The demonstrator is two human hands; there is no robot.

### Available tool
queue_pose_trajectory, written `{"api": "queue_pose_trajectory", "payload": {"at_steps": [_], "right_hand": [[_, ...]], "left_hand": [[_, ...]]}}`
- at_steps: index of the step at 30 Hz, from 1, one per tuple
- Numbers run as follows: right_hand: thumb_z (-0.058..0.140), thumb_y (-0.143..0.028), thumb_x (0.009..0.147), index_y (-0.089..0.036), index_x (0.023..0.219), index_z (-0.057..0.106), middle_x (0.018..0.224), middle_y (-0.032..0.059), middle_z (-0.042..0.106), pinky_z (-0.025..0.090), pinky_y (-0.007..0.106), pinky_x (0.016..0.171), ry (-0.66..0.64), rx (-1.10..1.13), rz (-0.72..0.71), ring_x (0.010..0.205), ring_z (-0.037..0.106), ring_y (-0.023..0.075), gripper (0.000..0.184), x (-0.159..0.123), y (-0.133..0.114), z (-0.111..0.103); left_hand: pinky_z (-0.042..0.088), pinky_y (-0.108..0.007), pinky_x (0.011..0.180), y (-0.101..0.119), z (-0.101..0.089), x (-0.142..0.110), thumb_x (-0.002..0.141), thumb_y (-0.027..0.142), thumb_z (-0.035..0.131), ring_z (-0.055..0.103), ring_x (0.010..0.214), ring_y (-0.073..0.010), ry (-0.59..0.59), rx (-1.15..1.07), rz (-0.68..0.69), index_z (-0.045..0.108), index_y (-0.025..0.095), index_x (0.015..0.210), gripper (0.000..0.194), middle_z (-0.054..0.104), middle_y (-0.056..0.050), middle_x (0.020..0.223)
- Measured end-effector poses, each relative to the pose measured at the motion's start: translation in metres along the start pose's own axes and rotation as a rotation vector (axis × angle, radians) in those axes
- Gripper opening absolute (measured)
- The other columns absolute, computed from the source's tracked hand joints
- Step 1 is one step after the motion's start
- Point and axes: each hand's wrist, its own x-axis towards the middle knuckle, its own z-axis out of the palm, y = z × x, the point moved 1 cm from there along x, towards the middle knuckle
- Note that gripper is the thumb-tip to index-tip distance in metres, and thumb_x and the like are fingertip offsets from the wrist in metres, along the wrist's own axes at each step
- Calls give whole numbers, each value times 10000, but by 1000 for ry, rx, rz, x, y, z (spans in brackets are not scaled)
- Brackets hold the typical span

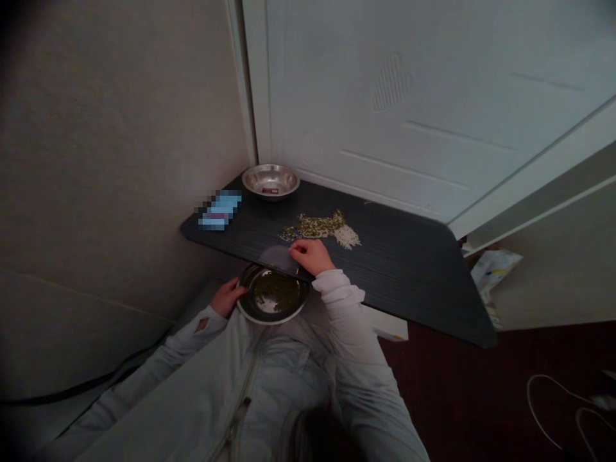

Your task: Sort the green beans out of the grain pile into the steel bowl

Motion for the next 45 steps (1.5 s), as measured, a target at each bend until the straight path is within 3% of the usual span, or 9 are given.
{"api": "queue_pose_trajectory", "payload": {"at_steps": [17, 25, 29, 32, 36, 39, 45], "right_hand": [[455, -336, 689, -187, 652, 604, 590, -13, 578, 330, 202, 566, -5, -63, -41, 559, 484, 90, 214, -4, -2, -1], [471, -357, 670, -182, 659, 608, 574, -15, 558, 327, 207, 552, -24, 18, -14, 536, 461, 87, 222, -4, -1, -1], [484, -368, 650, -171, 651, 583, 573, -21, 536, 337, 212, 558, -34, 227, 62, 545, 454, 89, 220, -5, -2, -1], [479, -365, 648, -166, 634, 544, 573, -29, 506, 349, 210, 570, 104, 455, 118, 567, 451, 87, 209, -9, 0, -8], [475, -355, 638, -162, 626, 507, 544, -39, 476, 342, 210, 540, 559, 575, 286, 522, 420, 77, 196, -21, 19, -24], [479, -340, 625, -157, 610, 485, 508, -49, 450, 306, 201, 474, 801, 558, 411, 463, 370, 65, 184, -35, 36, -34], [452, -367, 642, -148, 643, 508, 544, -29, 476, 325, 219, 523, 796, 315, 448, 516, 410, 87, 226, -55, 42, -39]], "left_hand": [[404, -267, 629, -3, 0, 3, 556, 240, 487, 534, 650, -159, -26, 19, 50, 576, 130, 771, 257, 601, 10, 664], [406, -273, 639, 0, 0, 0, 554, 258, 498, 537, 644, -159, -20, 14, 36, 573, 126, 759, 255, 603, 6, 656], [409, -271, 639, -1, 0, 1, 558, 257, 499, 543, 655, -162, -20, 9, 30, 576, 126, 772, 263, 610, 4, 670], [410, -271, 652, 0, 1, 0, 560, 257, 499, 548, 668, -163, -23, 9, 34, 581, 126, 781, 270, 618, 2, 688], [410, -280, 673, 5, 1, -2, 559, 265, 497, 552, 701, -175, -13, 39, 44, 591, 125, 803, 296, 629, -7, 715], [410, -286, 687, 7, 2, -3, 551, 263, 504, 553, 728, -187, -36, 57, 56, 598, 125, 821, 318, 635, -14, 740], [412, -286, 688, 6, 4, -4, 555, 270, 524, 557, 740, -196, -61, 78, 64, 597, 131, 883, 364, 638, -30, 783]]}}
